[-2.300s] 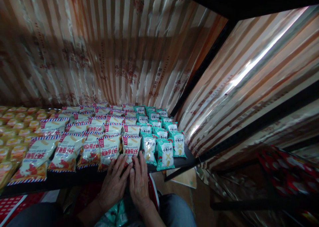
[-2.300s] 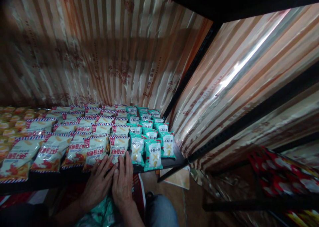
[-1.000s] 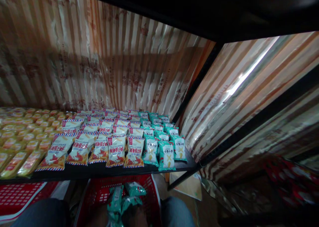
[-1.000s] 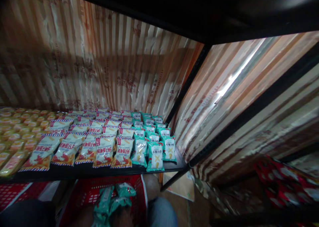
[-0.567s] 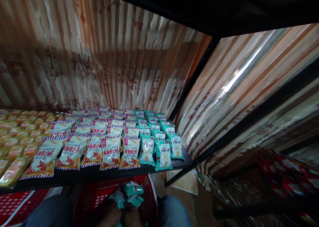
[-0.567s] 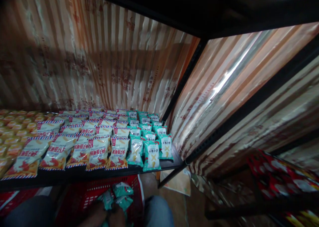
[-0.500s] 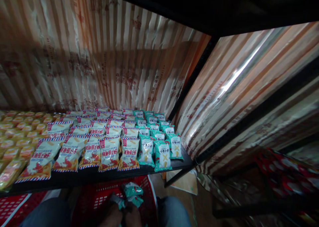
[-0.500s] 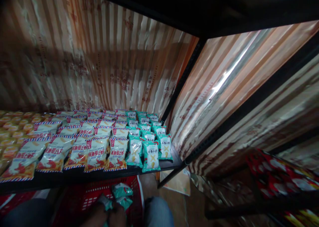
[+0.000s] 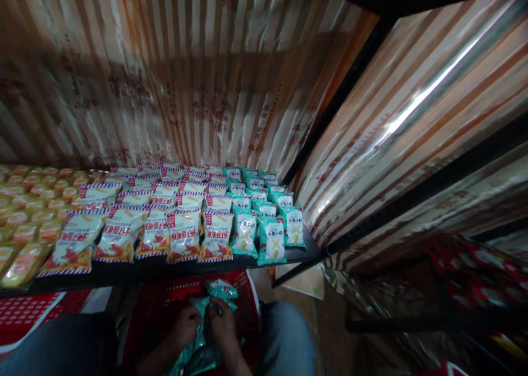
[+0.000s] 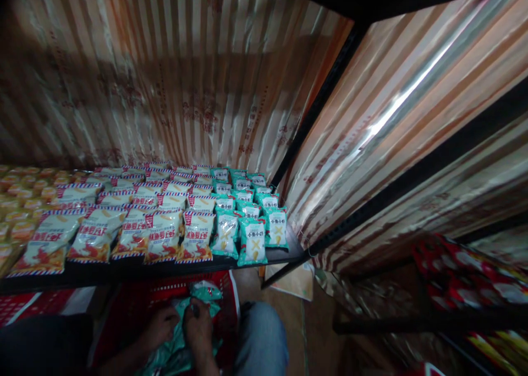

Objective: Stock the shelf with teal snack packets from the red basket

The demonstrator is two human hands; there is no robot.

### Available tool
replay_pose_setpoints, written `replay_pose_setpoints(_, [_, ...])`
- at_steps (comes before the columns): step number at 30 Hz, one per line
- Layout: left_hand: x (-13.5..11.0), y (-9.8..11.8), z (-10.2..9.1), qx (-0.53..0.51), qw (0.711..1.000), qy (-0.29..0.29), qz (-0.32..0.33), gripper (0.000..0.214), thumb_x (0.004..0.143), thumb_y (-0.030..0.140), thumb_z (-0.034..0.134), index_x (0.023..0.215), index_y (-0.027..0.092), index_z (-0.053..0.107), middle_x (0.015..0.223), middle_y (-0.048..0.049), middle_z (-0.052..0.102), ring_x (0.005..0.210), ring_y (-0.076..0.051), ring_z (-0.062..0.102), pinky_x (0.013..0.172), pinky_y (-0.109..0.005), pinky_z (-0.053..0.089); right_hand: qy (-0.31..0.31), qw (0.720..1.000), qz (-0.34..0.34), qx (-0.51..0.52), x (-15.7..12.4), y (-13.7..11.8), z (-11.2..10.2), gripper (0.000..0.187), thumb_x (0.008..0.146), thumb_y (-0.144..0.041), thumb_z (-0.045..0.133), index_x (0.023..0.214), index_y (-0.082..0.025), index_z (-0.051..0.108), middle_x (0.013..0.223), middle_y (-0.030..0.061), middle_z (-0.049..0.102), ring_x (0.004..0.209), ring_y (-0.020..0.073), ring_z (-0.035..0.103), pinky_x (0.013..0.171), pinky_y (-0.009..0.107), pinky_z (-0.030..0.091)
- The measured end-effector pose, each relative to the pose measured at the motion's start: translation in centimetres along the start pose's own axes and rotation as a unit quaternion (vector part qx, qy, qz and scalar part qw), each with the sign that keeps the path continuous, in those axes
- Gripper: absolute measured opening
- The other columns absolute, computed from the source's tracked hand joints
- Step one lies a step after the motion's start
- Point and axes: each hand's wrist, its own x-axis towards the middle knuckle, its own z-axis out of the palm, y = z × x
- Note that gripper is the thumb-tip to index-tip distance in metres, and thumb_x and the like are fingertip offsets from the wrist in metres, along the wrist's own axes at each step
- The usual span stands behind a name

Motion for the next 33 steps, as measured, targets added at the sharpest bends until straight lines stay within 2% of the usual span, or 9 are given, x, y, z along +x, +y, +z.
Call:
replay_pose_setpoints(4, [-0.5,-0.9,-1.5,-0.022,0.999,0.029,0.007,0.027,0.06,0.042,0.066,0.054,0.02,0.052,0.053,0.0027,0.052,0.065,-0.019,0.058,0.059,-0.029,0.045,-0.01,1.0,-0.008,0.015,-0.2,0.0,0.3,0.028,0.065,-0.035,0.059,0.086,-0.022,0.071,0.092,0.0044,0.072,0.092,0.0229,0.065,0.084,0.033,0.049])
replay_pose_setpoints(12, [-1.5,-1.4,-3.1,-0.049,0.996,0.05,0.051,0.044,0.055,0.049,0.068,0.084,0.018,0.06,0.084,-0.007,0.067,0.087,-0.024,0.063,0.081,-0.032,0.047,-0.012,0.995,-0.012,0.094,-0.8,-1.6,0.4,0.03,0.066,-0.048,0.054,0.076,-0.02,0.061,0.059,-0.0012,0.06,0.057,0.0163,0.057,0.058,0.027,0.046])
replay_pose_setpoints(16, [-2.1,-1.6,-3.1,-0.033,0.997,0.04,0.059,0.057,0.056,0.044,0.069,0.103,0.015,0.058,0.103,-0.0119,0.068,0.099,-0.026,0.062,0.087,-0.033,0.046,0.003,0.989,0.001,0.149,-1.2,-2.6,0.1,0.029,0.061,-0.049,0.058,0.071,-0.022,0.055,0.05,-0.0052,0.051,0.049,0.0133,0.05,0.052,0.025,0.042])
replay_pose_setpoints(20, [-2.0,-2.6,-2.8,0.012,0.998,0.008,0.055,0.059,0.062,0.029,0.065,0.118,0.013,0.052,0.115,-0.0129,0.066,0.1,-0.023,0.064,0.09,-0.03,0.046,0.018,0.978,0.027,0.206,-1.6,-3.2,-0.4,0.029,0.055,-0.045,0.062,0.069,-0.021,0.053,0.044,-0.0064,0.048,0.043,0.0114,0.046,0.046,0.023,0.037])
replay_pose_setpoints(23, [-1.5,-2.8,-2.2,0.115,0.992,0.027,0.035,0.045,0.066,0.021,0.059,0.111,0.014,0.058,0.113,-0.0106,0.068,0.104,-0.022,0.064,0.091,-0.026,0.046,0.032,0.969,0.047,0.241,-2.0,-3.4,-0.9,0.029,0.051,-0.044,0.062,0.064,-0.021,0.052,0.041,-0.0057,0.048,0.039,0.01,0.042,0.043,0.022,0.033])
replay_pose_setpoints(26, [-1.1,-1.9,-1.5,0.22,0.971,0.053,0.071,0.03,0.071,0.019,0.054,0.099,0.017,0.065,0.1,-0.0064,0.072,0.102,-0.022,0.064,0.088,-0.028,0.048,0.05,0.961,0.067,0.264,-2.2,-3.1,-1.5,0.029,0.048,-0.043,0.062,0.061,-0.02,0.051,0.039,-0.0052,0.048,0.037,0.0082,0.04,0.043,0.021,0.031])
replay_pose_setpoints(28, [-1.1,-1.0,-1.1,0.259,0.958,0.077,0.093,0.029,0.072,0.017,0.05,0.097,0.015,0.066,0.097,-0.0088,0.072,0.1,-0.025,0.065,0.088,-0.032,0.048,0.062,0.956,0.082,0.274,-2.3,-2.7,-2.0,0.03,0.047,-0.043,0.063,0.062,-0.02,0.051,0.039,-0.0056,0.049,0.037,0.0075,0.04,0.043,0.02,0.031])
replay_pose_setpoints(31, [-1.4,-0.1,-0.8,0.27,0.95,0.108,0.11,0.031,0.072,0.014,0.048,0.097,0.014,0.067,0.109,-0.0124,0.068,0.112,-0.026,0.058,0.099,-0.036,0.042,0.066,0.953,0.1,0.279,-2.2,-2.2,-2.9,0.033,0.046,-0.043,0.066,0.066,-0.019,0.052,0.042,-0.0064,0.05,0.039,0.0073,0.042,0.044,0.019,0.032])
replay_pose_setpoints(33, [-1.7,-0.1,-0.9,0.263,0.946,0.128,0.139,0.03,0.073,0.014,0.047,0.093,0.017,0.067,0.117,-0.0098,0.065,0.121,-0.024,0.052,0.106,-0.035,0.035,0.06,0.953,0.106,0.277,-2.0,-1.9,-3.3,0.036,0.046,-0.044,0.067,0.069,-0.019,0.054,0.042,-0.0069,0.049,0.038,0.0073,0.041,0.042,0.019,0.03])
